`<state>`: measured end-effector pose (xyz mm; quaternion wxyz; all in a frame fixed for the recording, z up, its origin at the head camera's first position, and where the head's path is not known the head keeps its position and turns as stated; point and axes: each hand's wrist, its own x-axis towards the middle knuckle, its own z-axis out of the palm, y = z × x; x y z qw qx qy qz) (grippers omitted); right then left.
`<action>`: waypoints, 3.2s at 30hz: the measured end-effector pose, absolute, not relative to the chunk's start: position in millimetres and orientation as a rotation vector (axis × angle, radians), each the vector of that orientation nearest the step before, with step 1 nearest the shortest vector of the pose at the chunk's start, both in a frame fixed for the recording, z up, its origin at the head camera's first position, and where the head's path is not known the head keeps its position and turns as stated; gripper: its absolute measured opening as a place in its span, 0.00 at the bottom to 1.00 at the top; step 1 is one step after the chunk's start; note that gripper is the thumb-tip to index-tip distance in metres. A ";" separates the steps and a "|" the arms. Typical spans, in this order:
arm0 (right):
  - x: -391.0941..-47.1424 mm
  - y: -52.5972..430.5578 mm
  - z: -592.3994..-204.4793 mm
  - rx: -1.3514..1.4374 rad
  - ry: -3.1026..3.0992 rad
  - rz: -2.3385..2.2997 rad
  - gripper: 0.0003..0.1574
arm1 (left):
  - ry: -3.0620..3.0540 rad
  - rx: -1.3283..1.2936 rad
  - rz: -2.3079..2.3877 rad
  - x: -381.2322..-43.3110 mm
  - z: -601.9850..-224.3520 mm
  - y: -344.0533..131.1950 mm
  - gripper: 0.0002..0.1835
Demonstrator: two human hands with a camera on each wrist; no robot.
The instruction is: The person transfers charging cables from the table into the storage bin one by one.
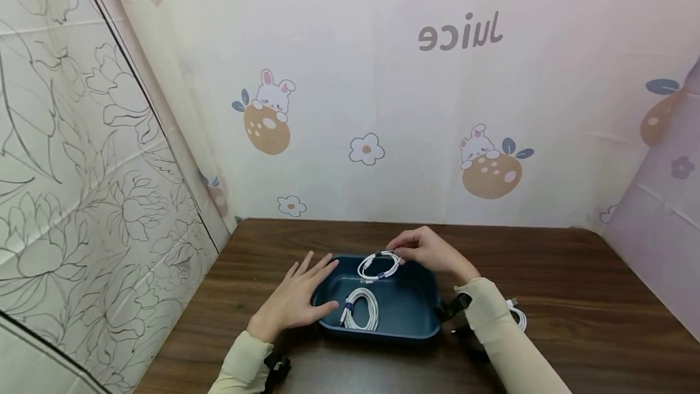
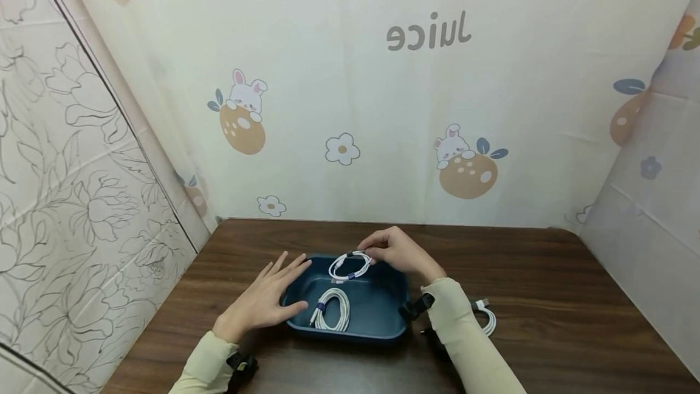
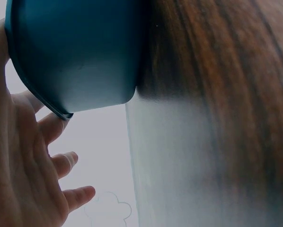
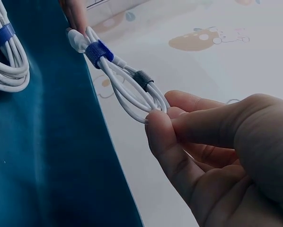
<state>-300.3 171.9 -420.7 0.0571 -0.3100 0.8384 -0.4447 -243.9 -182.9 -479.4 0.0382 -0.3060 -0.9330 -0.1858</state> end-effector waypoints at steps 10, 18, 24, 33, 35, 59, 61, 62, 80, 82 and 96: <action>-304.0 164.0 -428.9 -0.980 2.497 -1.384 0.13 | -2.858 -0.935 -0.576 -243.8 -480.3 -181.8 0.43; -302.8 154.6 -430.8 -0.939 2.464 -1.397 0.13 | -2.863 -0.932 -0.577 -243.3 -481.4 -181.7 0.43; -302.2 150.5 -434.1 -0.951 2.416 -1.401 0.13 | -2.870 -0.927 -0.570 -243.4 -482.5 -181.5 0.45; -301.5 143.2 -439.1 -0.978 2.305 -1.352 0.13 | -2.863 -0.931 -0.564 -243.0 -482.1 -181.2 0.45; -301.0 141.1 -439.9 -0.988 2.293 -1.345 0.14 | -2.862 -0.931 -0.558 -242.9 -482.0 -181.3 0.45; -298.0 123.7 -450.3 -1.043 2.284 -1.175 0.12 | -2.847 -0.938 -0.582 -241.1 -480.5 -181.1 0.45; -297.6 123.5 -450.3 -1.020 2.298 -1.150 0.12 | -2.846 -0.938 -0.588 -240.8 -480.2 -181.2 0.44; -297.6 123.5 -450.3 -1.013 2.307 -1.136 0.12 | -2.844 -0.938 -0.590 -241.0 -480.4 -181.3 0.44; -295.9 126.8 -450.5 -0.967 2.298 -1.064 0.15 | -2.861 -0.949 -0.583 -242.1 -480.0 -181.2 0.44; -295.2 127.3 -449.0 -0.959 2.315 -1.040 0.15 | -2.857 -0.950 -0.588 -242.7 -480.2 -181.3 0.44; -291.9 136.5 -436.0 -0.940 2.406 -0.989 0.21 | -2.865 -0.940 -0.596 -242.2 -481.3 -181.1 0.44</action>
